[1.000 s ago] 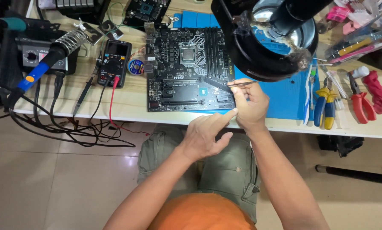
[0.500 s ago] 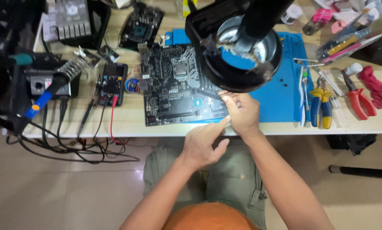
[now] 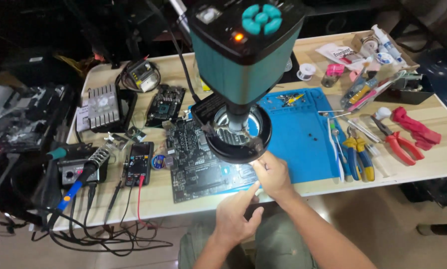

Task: A technician uses tweezers and a syringe to place small electronic components and apply flux to a motherboard under a digital microscope.

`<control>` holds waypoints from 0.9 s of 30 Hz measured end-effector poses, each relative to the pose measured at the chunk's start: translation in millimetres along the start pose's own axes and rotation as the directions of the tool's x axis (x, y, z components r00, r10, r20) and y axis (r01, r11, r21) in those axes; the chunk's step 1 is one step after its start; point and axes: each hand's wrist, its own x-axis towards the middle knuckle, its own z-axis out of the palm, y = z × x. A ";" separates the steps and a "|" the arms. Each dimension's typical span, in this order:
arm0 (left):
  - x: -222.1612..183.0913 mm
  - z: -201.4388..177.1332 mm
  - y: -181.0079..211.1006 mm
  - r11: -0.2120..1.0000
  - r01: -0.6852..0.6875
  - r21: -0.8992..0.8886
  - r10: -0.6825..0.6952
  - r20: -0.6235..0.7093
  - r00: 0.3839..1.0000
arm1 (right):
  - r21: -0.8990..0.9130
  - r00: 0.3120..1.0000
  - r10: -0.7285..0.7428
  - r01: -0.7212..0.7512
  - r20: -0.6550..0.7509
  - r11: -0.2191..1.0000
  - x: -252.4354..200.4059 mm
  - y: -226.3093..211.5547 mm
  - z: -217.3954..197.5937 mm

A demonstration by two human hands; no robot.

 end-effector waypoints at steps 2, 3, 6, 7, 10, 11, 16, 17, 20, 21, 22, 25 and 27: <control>1.1 0.0 0.5 1.000 -0.017 -0.009 0.017 -0.012 1.000 | -0.005 0.998 0.053 -0.053 0.022 0.999 0.7 1.5 0.3; 1.0 1.5 -0.5 1.000 -0.022 -0.007 0.022 -0.024 0.999 | -0.016 0.997 0.071 -0.071 0.035 0.997 0.9 5.0 1.1; 1.0 1.7 0.5 1.000 -0.020 -0.003 0.020 -0.028 0.999 | -0.009 0.997 0.068 -0.068 0.028 0.998 -0.7 11.3 4.4; 1.2 1.6 1.2 1.000 -0.009 0.001 0.009 -0.024 1.000 | 0.008 0.999 0.042 -0.042 0.012 0.999 -1.3 13.2 5.7; 2.1 2.3 1.6 1.000 -0.020 -0.007 0.020 -0.052 0.998 | 0.039 0.999 0.047 -0.047 0.009 0.998 -0.8 9.6 5.3; 2.7 2.4 1.9 1.000 -0.024 -0.009 0.023 -0.047 0.999 | 0.039 0.999 0.051 -0.051 0.004 0.998 -0.3 7.2 4.0; 2.3 3.5 0.7 1.000 0.008 -0.017 -0.009 -0.026 1.000 | 0.113 1.000 -0.014 0.014 0.002 0.994 2.4 -5.1 -0.5; 2.3 3.8 0.5 1.000 0.008 -0.017 -0.008 -0.024 1.000 | 0.113 1.000 -0.012 0.012 0.001 0.994 3.1 -6.8 -1.8; 1.8 4.6 0.1 1.000 0.023 -0.005 -0.023 -0.010 1.000 | 0.135 0.999 -0.025 0.022 0.021 0.991 3.7 -8.3 -3.1; 1.5 4.8 0.0 1.000 0.020 -0.007 -0.020 -0.014 1.000 | 0.131 0.999 -0.028 0.026 0.015 0.991 3.1 -6.3 -2.0; 1.2 4.9 -0.2 1.000 0.016 -0.008 -0.016 -0.018 1.000 | 0.128 0.999 -0.031 0.030 0.008 0.991 2.6 -4.2 -0.8; 1.7 5.4 -0.8 1.000 0.017 -0.005 -0.017 -0.015 1.000 | 0.147 0.998 -0.058 0.060 -0.020 0.987 3.7 -6.3 -0.2; 2.8 4.1 1.6 1.000 0.006 -0.016 -0.007 -0.030 1.000 | 0.159 0.998 -0.063 0.063 -0.008 0.985 3.5 -9.2 -3.7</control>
